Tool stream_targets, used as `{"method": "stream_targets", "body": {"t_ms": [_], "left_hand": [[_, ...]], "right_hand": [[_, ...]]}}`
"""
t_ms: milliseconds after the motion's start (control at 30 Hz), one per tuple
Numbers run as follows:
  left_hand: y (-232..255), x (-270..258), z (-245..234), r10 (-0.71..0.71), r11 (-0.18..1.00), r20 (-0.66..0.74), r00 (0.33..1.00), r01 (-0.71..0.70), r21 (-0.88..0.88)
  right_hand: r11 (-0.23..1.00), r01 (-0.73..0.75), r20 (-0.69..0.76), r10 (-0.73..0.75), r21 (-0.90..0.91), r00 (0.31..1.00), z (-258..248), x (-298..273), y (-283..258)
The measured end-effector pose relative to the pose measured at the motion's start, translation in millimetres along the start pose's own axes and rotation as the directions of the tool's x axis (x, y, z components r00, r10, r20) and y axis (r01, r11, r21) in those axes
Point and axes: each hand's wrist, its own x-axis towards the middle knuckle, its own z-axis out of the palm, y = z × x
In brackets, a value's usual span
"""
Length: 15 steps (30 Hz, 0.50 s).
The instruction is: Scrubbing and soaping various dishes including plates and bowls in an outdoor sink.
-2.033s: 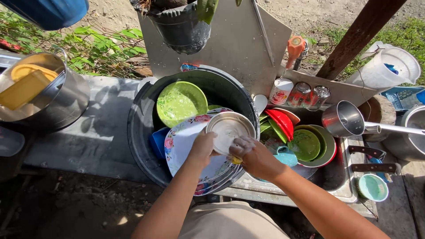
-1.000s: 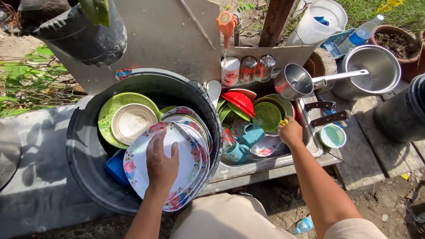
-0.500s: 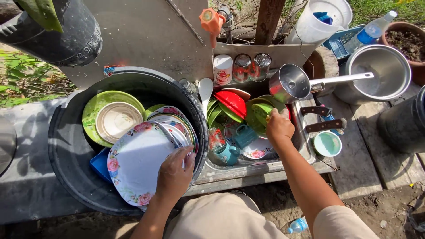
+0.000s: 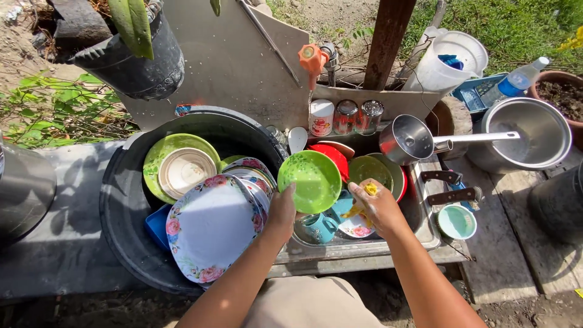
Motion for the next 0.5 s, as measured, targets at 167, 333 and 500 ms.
{"method": "stream_targets", "body": {"t_ms": [167,333,500], "left_hand": [[20.5,-31.7,-27.4,0.023,0.998,0.015,1.000,-0.024,0.064],[24.1,-52.1,-34.5,-0.052,0.999,-0.004,0.999,0.052,0.010],[27.5,-56.5,-31.3,-0.047,0.998,-0.026,0.999,0.046,-0.033]], "right_hand": [[0.635,0.016,-0.309,-0.398,-0.772,0.864,-137.9,-7.0,12.2],[0.317,-0.132,-0.294,-0.544,-0.939,0.786,-222.3,11.4,96.6],[0.487,-0.284,-0.533,-0.510,-0.826,0.675,-219.7,26.6,106.6]]}}
